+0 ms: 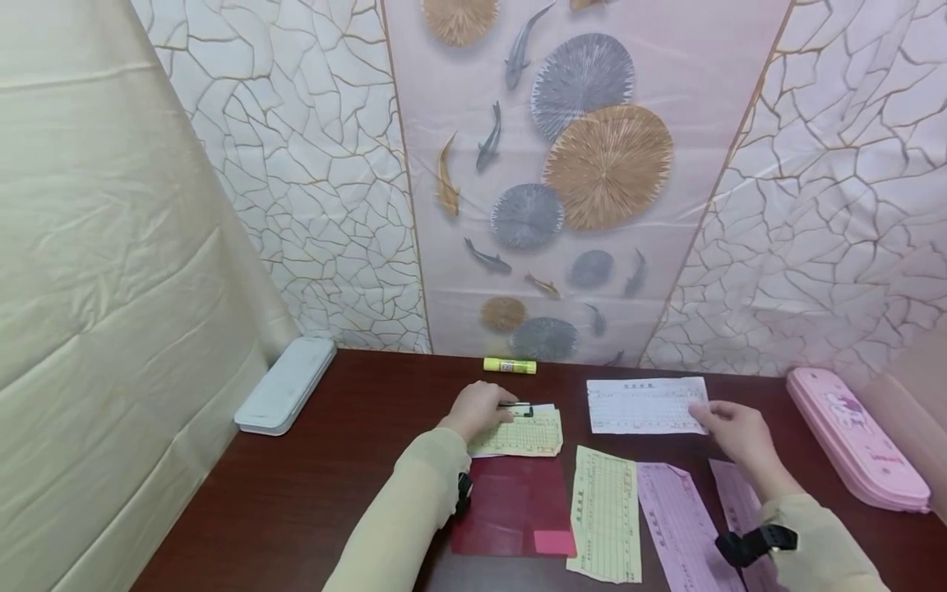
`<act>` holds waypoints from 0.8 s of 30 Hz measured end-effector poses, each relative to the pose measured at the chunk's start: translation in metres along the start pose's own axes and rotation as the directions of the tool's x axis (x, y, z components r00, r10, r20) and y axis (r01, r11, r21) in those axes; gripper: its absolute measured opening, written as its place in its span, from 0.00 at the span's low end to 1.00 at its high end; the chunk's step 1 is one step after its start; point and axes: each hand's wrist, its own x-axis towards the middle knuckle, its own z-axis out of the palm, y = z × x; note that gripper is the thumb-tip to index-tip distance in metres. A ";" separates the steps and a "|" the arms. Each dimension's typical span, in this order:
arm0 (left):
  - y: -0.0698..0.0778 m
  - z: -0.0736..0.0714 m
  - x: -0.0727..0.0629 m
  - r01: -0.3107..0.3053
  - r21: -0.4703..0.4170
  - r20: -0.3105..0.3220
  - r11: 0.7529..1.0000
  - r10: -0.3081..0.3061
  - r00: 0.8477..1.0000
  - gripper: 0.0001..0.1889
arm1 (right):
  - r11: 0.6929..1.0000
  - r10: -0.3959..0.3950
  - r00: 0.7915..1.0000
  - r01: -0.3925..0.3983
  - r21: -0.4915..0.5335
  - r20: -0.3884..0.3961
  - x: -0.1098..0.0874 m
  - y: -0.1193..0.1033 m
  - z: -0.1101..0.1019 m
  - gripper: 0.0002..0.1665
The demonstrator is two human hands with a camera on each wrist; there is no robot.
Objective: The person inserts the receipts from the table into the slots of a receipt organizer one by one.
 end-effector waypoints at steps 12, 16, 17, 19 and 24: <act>0.002 -0.001 -0.002 0.015 0.005 -0.002 1.000 -0.015 1.000 0.17 | 0.985 0.050 0.995 -0.064 0.160 0.087 -0.018 -0.025 0.028 0.31; 0.002 0.000 -0.001 0.021 0.010 -0.004 1.000 -0.021 1.000 0.17 | 0.976 0.051 0.993 -0.072 0.205 0.106 -0.021 -0.032 0.040 0.29; 0.002 0.000 -0.001 0.023 0.011 -0.003 1.000 -0.023 1.000 0.17 | 0.976 0.053 0.992 -0.075 0.206 0.112 -0.022 -0.034 0.043 0.29; 0.003 0.000 -0.001 0.024 0.013 -0.004 1.000 -0.024 1.000 0.16 | 0.978 0.052 0.992 -0.073 0.194 0.114 -0.024 -0.036 0.048 0.30; 0.004 -0.001 -0.002 0.028 0.006 -0.002 1.000 -0.027 1.000 0.16 | 0.980 0.044 0.991 -0.068 0.189 0.129 -0.027 -0.039 0.060 0.28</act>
